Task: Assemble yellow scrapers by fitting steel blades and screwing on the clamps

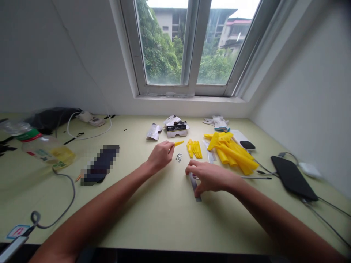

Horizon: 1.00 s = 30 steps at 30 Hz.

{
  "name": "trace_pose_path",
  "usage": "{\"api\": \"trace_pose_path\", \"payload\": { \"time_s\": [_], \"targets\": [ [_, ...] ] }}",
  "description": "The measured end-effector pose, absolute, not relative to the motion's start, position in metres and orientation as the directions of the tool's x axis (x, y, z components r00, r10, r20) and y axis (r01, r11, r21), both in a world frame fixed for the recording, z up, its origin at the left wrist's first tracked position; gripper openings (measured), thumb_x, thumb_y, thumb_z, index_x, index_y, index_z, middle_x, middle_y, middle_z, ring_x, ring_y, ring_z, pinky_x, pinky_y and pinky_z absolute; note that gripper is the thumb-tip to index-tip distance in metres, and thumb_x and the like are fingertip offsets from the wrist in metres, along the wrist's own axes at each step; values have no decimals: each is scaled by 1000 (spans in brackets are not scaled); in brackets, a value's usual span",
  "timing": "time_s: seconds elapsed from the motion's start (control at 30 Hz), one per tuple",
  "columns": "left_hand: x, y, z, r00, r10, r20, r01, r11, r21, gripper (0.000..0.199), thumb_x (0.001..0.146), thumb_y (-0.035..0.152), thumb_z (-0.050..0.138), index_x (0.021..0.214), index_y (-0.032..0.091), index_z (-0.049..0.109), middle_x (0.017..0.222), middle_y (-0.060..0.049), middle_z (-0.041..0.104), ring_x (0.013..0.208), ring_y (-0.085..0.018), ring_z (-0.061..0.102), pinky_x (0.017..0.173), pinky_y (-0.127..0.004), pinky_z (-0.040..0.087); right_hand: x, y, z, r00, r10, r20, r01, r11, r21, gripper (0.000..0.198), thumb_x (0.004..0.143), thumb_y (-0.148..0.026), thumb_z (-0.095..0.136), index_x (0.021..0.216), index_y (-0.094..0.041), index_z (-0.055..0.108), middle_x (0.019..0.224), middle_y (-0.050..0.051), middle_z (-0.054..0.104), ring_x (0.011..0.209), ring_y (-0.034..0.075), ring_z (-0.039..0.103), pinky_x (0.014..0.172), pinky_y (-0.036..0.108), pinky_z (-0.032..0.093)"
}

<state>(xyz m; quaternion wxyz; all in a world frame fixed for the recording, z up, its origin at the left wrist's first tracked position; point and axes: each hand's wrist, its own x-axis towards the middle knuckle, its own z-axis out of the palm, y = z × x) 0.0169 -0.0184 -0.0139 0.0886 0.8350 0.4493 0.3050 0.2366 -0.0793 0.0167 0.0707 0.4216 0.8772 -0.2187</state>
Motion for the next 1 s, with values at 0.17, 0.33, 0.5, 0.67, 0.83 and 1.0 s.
{"api": "trace_pose_path", "payload": {
  "time_s": [0.17, 0.33, 0.5, 0.67, 0.83, 1.0],
  "targets": [
    [78, -6, -4, 631, 711, 311, 756, -654, -39, 27, 90, 5, 36, 101, 7, 61, 99, -14, 59, 68, -18, 66, 54, -27, 50, 248, -79, 18, -579, 727, -370, 815, 516, -263, 65, 51, -53, 82, 105, -25, 57, 109, 3, 56, 81, 22, 59, 61, 29, 41],
    [113, -3, -11, 711, 658, 249, 690, -721, -63, 21, 88, 5, 43, 95, 10, 63, 93, -10, 58, 71, -20, 66, 56, -29, 52, 256, -78, 22, -521, 742, -421, 853, 455, -255, 64, 49, -55, 81, 100, -23, 58, 99, 3, 57, 77, 20, 57, 57, 27, 39],
    [115, -10, -16, 732, 644, 222, 668, -743, -46, 23, 95, 25, 45, 96, 11, 64, 96, -11, 58, 78, -20, 64, 59, -29, 53, 263, -76, 20, -523, 757, -392, 851, 445, -278, 56, 52, -45, 82, 97, -21, 58, 97, 2, 59, 76, 19, 57, 58, 27, 39],
    [94, -46, -18, 751, 574, 327, 609, -793, -4, 22, 92, 19, 43, 91, 13, 63, 95, -12, 62, 85, -23, 61, 68, -34, 53, 280, -77, 22, -534, 793, -294, 840, 458, -290, 37, 64, -36, 77, 92, -22, 57, 97, 3, 61, 80, 20, 58, 63, 28, 41],
    [73, -109, -27, 885, 336, 321, 318, -942, 110, 47, 91, 41, 46, 127, 10, 52, 135, -17, 51, 128, -29, 45, 106, -45, 39, 304, -78, 32, -475, 877, -73, 857, 442, -264, 13, 86, -33, 57, 86, -20, 54, 92, 5, 62, 83, 20, 58, 71, 31, 41],
    [64, -158, -31, 945, 189, 266, 172, -981, 87, 65, 91, 52, 44, 135, 4, 45, 139, -17, 49, 133, -29, 40, 114, -42, 31, 313, -75, 30, -386, 922, 36, 892, 383, -239, 15, 89, -32, 52, 80, -20, 52, 86, 4, 63, 79, 20, 58, 68, 31, 39]
  ]
}}
